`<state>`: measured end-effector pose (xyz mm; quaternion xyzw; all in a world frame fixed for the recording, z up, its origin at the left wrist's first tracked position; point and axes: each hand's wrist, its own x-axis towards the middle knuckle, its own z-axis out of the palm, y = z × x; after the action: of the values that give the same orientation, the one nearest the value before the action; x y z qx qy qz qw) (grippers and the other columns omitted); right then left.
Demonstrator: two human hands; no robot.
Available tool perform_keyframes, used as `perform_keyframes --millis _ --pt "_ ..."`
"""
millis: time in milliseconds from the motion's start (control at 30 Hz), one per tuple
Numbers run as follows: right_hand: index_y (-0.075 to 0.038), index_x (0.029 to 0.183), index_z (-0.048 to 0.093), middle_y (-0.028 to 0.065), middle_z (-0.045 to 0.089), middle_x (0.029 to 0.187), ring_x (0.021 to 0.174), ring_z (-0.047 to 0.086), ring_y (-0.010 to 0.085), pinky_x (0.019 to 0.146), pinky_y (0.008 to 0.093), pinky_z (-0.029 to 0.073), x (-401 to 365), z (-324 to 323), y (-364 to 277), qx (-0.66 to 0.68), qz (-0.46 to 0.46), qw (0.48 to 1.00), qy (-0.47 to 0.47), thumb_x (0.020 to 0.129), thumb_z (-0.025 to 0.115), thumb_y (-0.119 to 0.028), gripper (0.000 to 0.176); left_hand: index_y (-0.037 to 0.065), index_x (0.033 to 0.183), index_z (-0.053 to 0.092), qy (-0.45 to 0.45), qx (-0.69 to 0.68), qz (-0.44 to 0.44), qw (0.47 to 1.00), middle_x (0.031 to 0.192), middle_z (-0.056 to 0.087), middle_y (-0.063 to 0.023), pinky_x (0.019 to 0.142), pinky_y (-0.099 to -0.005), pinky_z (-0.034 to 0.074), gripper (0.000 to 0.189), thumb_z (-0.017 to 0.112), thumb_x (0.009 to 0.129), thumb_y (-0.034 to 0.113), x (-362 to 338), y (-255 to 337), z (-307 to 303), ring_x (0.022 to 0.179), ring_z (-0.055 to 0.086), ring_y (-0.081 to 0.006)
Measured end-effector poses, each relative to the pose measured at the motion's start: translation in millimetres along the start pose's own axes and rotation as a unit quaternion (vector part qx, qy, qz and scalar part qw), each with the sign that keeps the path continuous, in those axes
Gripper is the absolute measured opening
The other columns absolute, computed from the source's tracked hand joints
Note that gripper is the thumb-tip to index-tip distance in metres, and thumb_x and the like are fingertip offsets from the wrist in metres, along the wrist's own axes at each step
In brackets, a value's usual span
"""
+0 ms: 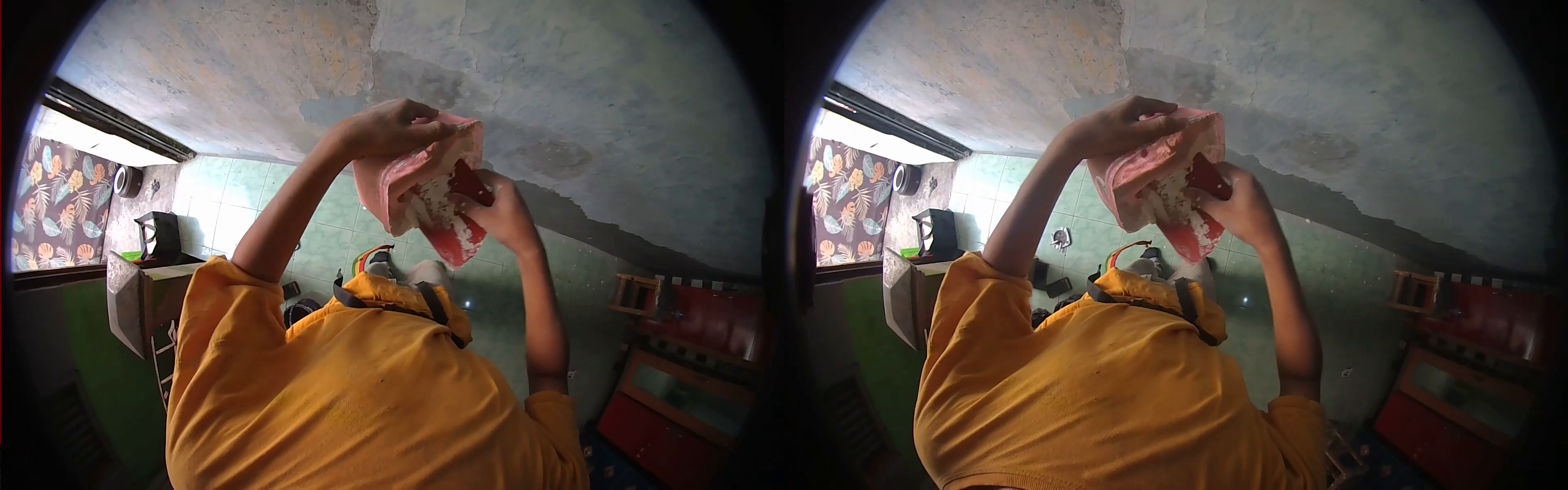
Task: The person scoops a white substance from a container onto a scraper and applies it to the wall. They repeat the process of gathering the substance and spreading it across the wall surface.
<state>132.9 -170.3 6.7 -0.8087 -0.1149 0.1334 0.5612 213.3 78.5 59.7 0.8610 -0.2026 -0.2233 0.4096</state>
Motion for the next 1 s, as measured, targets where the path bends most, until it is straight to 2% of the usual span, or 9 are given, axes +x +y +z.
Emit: perform_keyframes --millis 67,200,233,300,433,533,733,833,1000 --pt "0.002 0.120 0.066 0.0115 0.074 0.104 0.094 0.069 0.0147 0.086 0.0323 0.056 -3 10 17 -0.010 0.021 1.000 -0.011 0.087 0.078 -0.012 0.037 0.006 0.136 0.063 -0.015 -0.026 -0.012 0.999 0.124 0.069 -0.0196 0.098 -0.0361 0.052 0.068 0.062 0.094 0.060 10 -16 10 0.113 0.067 -0.0270" --pt "0.004 0.122 0.065 0.0093 0.073 0.107 0.096 0.068 0.0147 0.087 0.0312 0.055 -13 20 48 0.179 0.027 0.982 -0.049 0.088 0.078 -0.013 0.040 0.005 0.132 0.067 -0.017 -0.073 -0.013 0.997 0.114 0.073 -0.0155 0.093 -0.0347 0.054 0.062 0.060 0.097 0.056 32 -50 44 0.104 0.068 -0.0210" --pt "0.004 0.121 0.065 0.0090 0.073 0.107 0.097 0.068 0.0146 0.087 0.0310 0.055 -15 20 56 0.169 0.052 0.983 -0.050 0.089 0.078 -0.013 0.039 0.005 0.131 0.067 -0.008 -0.078 -0.007 0.997 0.112 0.073 -0.0146 0.091 -0.0345 0.054 0.060 0.060 0.098 0.055 37 -55 50 0.102 0.068 -0.0196" --pt "0.003 0.120 0.065 0.0086 0.072 0.107 0.097 0.067 0.0144 0.087 0.0305 0.055 -21 17 57 0.148 0.100 0.983 -0.051 0.089 0.077 -0.014 0.038 0.005 0.131 0.067 -0.020 -0.083 -0.029 0.996 0.111 0.073 -0.0142 0.090 -0.0341 0.054 0.058 0.059 0.099 0.053 44 -57 61 0.100 0.067 -0.0185" --pt "0.006 0.122 0.063 0.0096 0.071 0.106 0.093 0.067 0.0134 0.083 0.0290 0.056 -31 4 71 0.261 0.162 0.950 -0.052 0.090 0.078 -0.016 0.042 0.003 0.129 0.068 -0.022 -0.103 -0.077 0.991 0.109 0.073 -0.0127 0.089 -0.0325 0.054 0.056 0.059 0.099 0.051 51 -52 74 0.100 0.067 -0.0164" --pt "0.005 0.122 0.062 0.0082 0.070 0.106 0.092 0.067 0.0123 0.080 0.0280 0.056 -37 -7 83 0.271 0.175 0.945 -0.053 0.093 0.074 -0.015 0.038 0.001 0.129 0.067 -0.015 -0.158 -0.087 0.983 0.112 0.072 -0.0112 0.089 -0.0314 0.054 0.058 0.059 0.100 0.050 51 -49 81 0.101 0.066 -0.0153" --pt "0.002 0.118 0.063 0.0045 0.069 0.100 0.084 0.066 0.0095 0.073 0.0262 0.055 -45 -44 91 0.371 0.150 0.917 0.009 0.093 0.074 -0.018 0.034 -0.002 0.139 0.058 0.094 -0.324 -0.080 0.938 0.123 0.067 -0.0100 0.089 -0.0295 0.054 0.059 0.056 0.103 0.044 45 -46 112 0.105 0.065 -0.0139" --pt "-0.001 0.108 0.064 0.0011 0.068 0.090 0.067 0.061 0.0054 0.058 0.0210 0.051 -49 -66 84 0.269 0.160 0.948 0.061 0.091 0.078 -0.026 0.033 -0.005 0.134 0.060 0.185 -0.409 -0.074 0.890 0.120 0.068 -0.0083 0.091 -0.0286 0.052 0.055 0.055 0.104 0.041 31 -27 136 0.104 0.063 -0.0128" --pt "-0.003 0.105 0.064 0.0005 0.065 0.089 0.069 0.059 0.0056 0.056 0.0225 0.049 -48 -63 110 0.298 0.117 0.936 0.148 0.092 0.077 -0.027 0.031 -0.003 0.147 0.049 0.265 -0.470 -0.041 0.841 0.135 0.061 -0.0101 0.103 -0.0282 0.045 0.055 0.050 0.107 0.035 14 -6 155 0.120 0.057 -0.0150"
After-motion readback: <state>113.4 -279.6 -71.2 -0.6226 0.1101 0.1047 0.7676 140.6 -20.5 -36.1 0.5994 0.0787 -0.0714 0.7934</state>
